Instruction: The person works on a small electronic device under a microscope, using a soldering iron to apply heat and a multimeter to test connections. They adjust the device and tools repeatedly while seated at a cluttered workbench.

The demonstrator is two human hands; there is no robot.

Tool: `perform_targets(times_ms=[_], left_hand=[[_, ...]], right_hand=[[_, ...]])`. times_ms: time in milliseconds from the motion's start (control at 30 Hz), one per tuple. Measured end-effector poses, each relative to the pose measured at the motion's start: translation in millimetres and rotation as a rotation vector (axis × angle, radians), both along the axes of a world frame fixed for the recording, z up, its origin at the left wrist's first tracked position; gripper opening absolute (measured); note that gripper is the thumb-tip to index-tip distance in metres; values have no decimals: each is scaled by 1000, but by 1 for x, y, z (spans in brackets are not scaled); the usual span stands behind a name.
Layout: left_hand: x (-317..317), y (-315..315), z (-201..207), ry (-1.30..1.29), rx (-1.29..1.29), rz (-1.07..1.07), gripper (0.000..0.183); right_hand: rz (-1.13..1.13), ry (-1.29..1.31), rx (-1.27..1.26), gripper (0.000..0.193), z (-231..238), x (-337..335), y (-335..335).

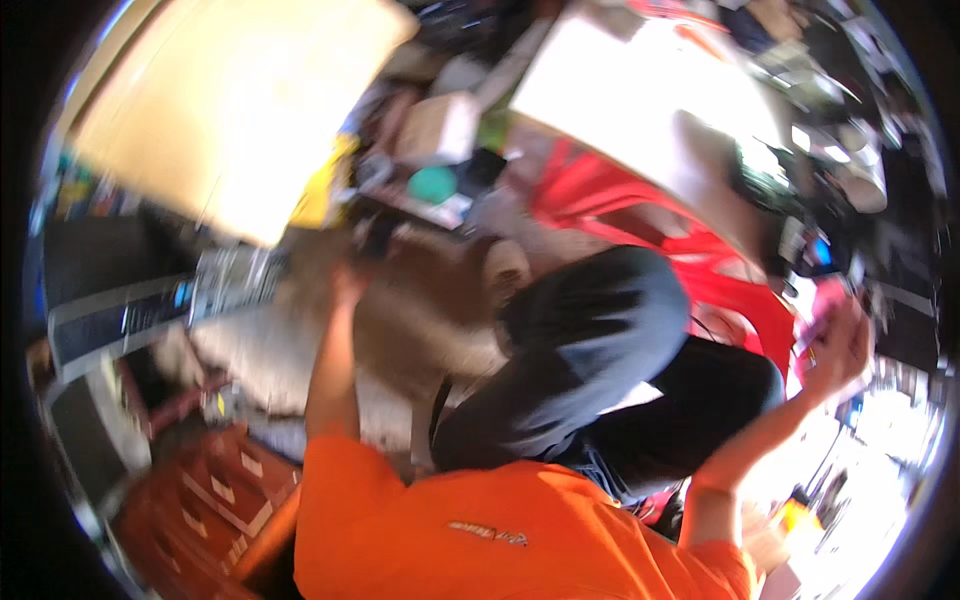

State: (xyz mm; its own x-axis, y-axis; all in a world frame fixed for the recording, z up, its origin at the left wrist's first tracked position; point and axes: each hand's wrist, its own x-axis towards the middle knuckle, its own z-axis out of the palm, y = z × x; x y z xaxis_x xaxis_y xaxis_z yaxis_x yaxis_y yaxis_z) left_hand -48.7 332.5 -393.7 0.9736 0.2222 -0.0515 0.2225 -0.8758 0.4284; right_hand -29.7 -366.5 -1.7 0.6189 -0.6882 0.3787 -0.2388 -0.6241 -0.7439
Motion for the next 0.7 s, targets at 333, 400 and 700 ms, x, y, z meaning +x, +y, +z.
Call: perform_targets(times_ms=[333,400,700], left_hand=[[19,20,-37,-1,-117,27,26],[6,48,-50,80,111,-59,26],[-90,33,-10,-117,-607,354,30]], right_hand=[[329,-140,53,14,9,13,63],[399,-125,66,14,16,16,63],[544,-114,-47,9,26,13,72]])
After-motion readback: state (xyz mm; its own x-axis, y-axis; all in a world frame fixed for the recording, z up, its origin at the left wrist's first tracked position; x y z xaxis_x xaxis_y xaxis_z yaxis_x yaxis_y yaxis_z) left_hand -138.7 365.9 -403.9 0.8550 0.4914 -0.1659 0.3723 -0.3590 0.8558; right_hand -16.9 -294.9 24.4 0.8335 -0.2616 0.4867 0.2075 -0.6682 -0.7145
